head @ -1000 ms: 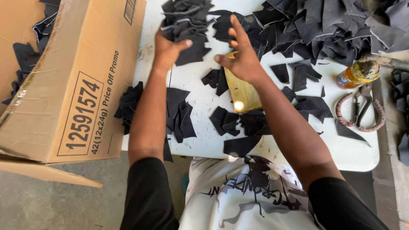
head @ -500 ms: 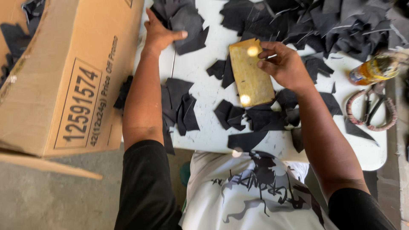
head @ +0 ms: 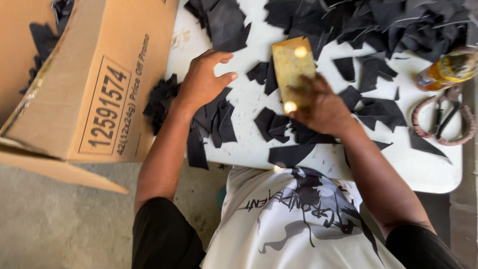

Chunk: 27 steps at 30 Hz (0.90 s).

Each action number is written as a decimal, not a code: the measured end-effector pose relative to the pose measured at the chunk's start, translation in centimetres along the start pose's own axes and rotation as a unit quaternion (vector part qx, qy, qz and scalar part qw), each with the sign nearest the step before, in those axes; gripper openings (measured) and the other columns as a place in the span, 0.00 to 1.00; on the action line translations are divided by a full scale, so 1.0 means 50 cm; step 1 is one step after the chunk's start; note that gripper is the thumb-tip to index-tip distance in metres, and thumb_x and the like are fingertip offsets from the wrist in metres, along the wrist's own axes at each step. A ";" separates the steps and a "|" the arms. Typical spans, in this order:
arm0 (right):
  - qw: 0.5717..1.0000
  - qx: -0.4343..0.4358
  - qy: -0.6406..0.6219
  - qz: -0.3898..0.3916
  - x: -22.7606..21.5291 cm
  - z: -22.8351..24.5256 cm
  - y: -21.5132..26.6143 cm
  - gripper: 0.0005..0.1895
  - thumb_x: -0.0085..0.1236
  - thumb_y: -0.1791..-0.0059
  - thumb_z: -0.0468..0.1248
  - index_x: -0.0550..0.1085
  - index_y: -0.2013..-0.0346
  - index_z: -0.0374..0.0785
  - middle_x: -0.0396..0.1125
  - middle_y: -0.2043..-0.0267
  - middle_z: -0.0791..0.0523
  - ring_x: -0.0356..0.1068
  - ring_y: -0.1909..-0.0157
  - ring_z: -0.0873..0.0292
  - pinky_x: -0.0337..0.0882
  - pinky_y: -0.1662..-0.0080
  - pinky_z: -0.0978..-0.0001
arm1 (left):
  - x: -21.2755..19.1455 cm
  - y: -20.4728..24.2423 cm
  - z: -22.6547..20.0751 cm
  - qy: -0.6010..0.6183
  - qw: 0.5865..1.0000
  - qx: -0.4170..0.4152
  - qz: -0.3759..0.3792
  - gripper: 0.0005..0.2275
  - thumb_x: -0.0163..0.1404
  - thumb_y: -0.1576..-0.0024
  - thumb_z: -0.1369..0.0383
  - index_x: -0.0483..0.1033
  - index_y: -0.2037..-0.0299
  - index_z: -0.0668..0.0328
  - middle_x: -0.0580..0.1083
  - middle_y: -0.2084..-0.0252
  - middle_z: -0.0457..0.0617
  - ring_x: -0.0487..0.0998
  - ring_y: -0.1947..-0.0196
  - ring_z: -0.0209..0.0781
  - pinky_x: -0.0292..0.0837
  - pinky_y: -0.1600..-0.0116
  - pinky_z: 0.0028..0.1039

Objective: The person assembles small black leather pieces by hand, using a rectangular wooden block as a guide. They repeatedly pick up individual leather scraps, align them on the block, and press them together to form a larger composite shape. The process involves continuous manual manipulation and stacking of the leather components.

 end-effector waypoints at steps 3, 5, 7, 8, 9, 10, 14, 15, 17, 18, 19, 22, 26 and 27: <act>0.995 0.002 0.090 0.031 0.015 0.009 0.020 0.32 0.68 0.58 0.52 0.75 0.42 0.43 0.57 0.29 0.49 0.53 0.30 0.35 0.59 0.33 0.52 | 0.086 -0.103 0.006 0.050 0.997 0.058 -0.010 0.16 0.61 0.44 0.69 0.77 0.46 0.64 0.79 0.50 0.54 0.80 0.48 0.50 0.74 0.44 0.35; 0.995 0.009 0.086 0.056 0.016 0.007 0.041 0.31 0.66 0.58 0.52 0.76 0.43 0.45 0.56 0.28 0.51 0.51 0.28 0.36 0.56 0.30 0.52 | 0.162 -0.186 0.012 0.067 0.996 0.062 0.001 0.15 0.60 0.43 0.69 0.77 0.47 0.63 0.79 0.50 0.54 0.80 0.47 0.49 0.74 0.43 0.36; 0.996 -0.010 0.070 0.050 0.012 0.007 0.066 0.28 0.65 0.58 0.49 0.77 0.45 0.44 0.60 0.30 0.51 0.51 0.28 0.38 0.56 0.31 0.52 | 0.234 -0.248 0.012 0.040 0.998 0.049 0.016 0.17 0.61 0.44 0.69 0.76 0.45 0.62 0.77 0.48 0.54 0.78 0.45 0.49 0.74 0.41 0.37; 0.997 -0.020 0.061 0.047 0.008 0.005 0.074 0.27 0.65 0.58 0.48 0.78 0.45 0.44 0.62 0.32 0.51 0.51 0.28 0.38 0.56 0.32 0.52 | 0.267 -0.270 0.010 0.012 0.999 0.041 0.021 0.20 0.62 0.45 0.68 0.75 0.44 0.62 0.75 0.46 0.55 0.77 0.44 0.51 0.74 0.41 0.38; 0.996 -0.046 0.056 0.057 0.005 0.001 0.079 0.21 0.64 0.56 0.47 0.79 0.51 0.45 0.66 0.34 0.55 0.53 0.27 0.44 0.55 0.29 0.52 | 0.296 -0.286 0.007 -0.017 0.999 0.032 0.027 0.22 0.63 0.47 0.67 0.73 0.42 0.62 0.74 0.45 0.55 0.75 0.43 0.52 0.73 0.41 0.39; 0.994 -0.071 0.051 0.067 0.000 -0.002 0.084 0.15 0.63 0.55 0.46 0.81 0.56 0.46 0.69 0.36 0.59 0.55 0.26 0.50 0.54 0.26 0.51 | 0.318 -0.297 0.007 -0.027 0.999 0.010 0.024 0.28 0.65 0.50 0.66 0.69 0.41 0.64 0.71 0.42 0.57 0.73 0.43 0.54 0.73 0.42 0.40; 0.989 -0.134 -0.016 0.066 -0.035 -0.007 0.077 0.09 0.64 0.58 0.40 0.82 0.66 0.41 0.76 0.45 0.59 0.63 0.30 0.54 0.58 0.28 0.50 | 0.369 -0.337 0.001 -0.073 0.992 -0.094 0.045 0.37 0.70 0.57 0.62 0.64 0.40 0.64 0.64 0.37 0.58 0.71 0.41 0.53 0.71 0.42 0.39; 0.991 -0.092 -0.062 0.069 -0.044 -0.013 0.069 0.12 0.65 0.58 0.39 0.82 0.62 0.40 0.75 0.45 0.57 0.66 0.34 0.53 0.62 0.31 0.52 | 0.377 -0.337 0.006 -0.083 0.987 -0.126 0.060 0.36 0.71 0.58 0.61 0.65 0.41 0.62 0.63 0.38 0.56 0.71 0.40 0.52 0.71 0.41 0.38; 0.986 -0.005 -0.152 0.074 -0.061 -0.039 0.045 0.18 0.67 0.57 0.39 0.80 0.54 0.37 0.73 0.45 0.51 0.72 0.43 0.51 0.70 0.39 0.56 | 0.385 -0.327 0.015 -0.056 0.992 -0.111 0.010 0.31 0.71 0.58 0.66 0.70 0.45 0.59 0.69 0.42 0.56 0.74 0.43 0.53 0.74 0.43 0.37; 0.987 0.014 -0.157 0.014 -0.069 -0.055 0.030 0.20 0.68 0.56 0.38 0.79 0.52 0.36 0.73 0.46 0.49 0.73 0.46 0.50 0.73 0.44 0.57 | 0.388 -0.323 0.019 -0.041 0.994 -0.102 -0.014 0.29 0.71 0.59 0.68 0.72 0.48 0.58 0.71 0.45 0.56 0.75 0.44 0.54 0.75 0.44 0.37; 0.985 0.035 -0.162 -0.046 -0.076 -0.075 0.015 0.21 0.69 0.56 0.37 0.77 0.49 0.34 0.73 0.47 0.46 0.74 0.48 0.49 0.75 0.50 0.58 | 0.392 -0.318 0.023 0.003 0.995 -0.103 -0.019 0.27 0.71 0.58 0.70 0.71 0.49 0.60 0.74 0.49 0.55 0.78 0.47 0.52 0.76 0.46 0.36; 0.959 0.149 -0.205 -0.128 -0.058 -0.154 -0.069 0.35 0.70 0.53 0.36 0.66 0.33 0.38 0.70 0.41 0.45 0.74 0.44 0.52 0.77 0.49 0.62 | 0.394 -0.303 0.032 0.106 0.989 -0.094 -0.035 0.26 0.69 0.57 0.73 0.70 0.51 0.63 0.79 0.61 0.53 0.83 0.58 0.47 0.78 0.54 0.33; 0.947 0.145 -0.239 -0.159 -0.020 -0.222 -0.147 0.54 0.75 0.60 0.31 0.52 0.26 0.38 0.56 0.29 0.42 0.66 0.37 0.47 0.79 0.51 0.59 | 0.386 -0.294 0.040 0.245 0.967 -0.066 -0.017 0.22 0.66 0.57 0.76 0.73 0.52 0.60 0.81 0.67 0.52 0.84 0.66 0.43 0.78 0.58 0.30; 0.948 0.142 -0.233 -0.163 -0.010 -0.231 -0.162 0.56 0.77 0.61 0.31 0.51 0.25 0.38 0.56 0.29 0.42 0.67 0.37 0.47 0.78 0.49 0.59 | 0.388 -0.294 0.044 0.299 0.952 -0.063 0.003 0.20 0.64 0.56 0.77 0.74 0.53 0.60 0.82 0.66 0.51 0.84 0.65 0.42 0.79 0.58 0.29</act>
Point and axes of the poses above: each hand's wrist, its own y-axis away from the middle knuckle, its own x-axis out of the palm, z = x × y, the point moved 2 cm from there along -y, towards the middle knuckle
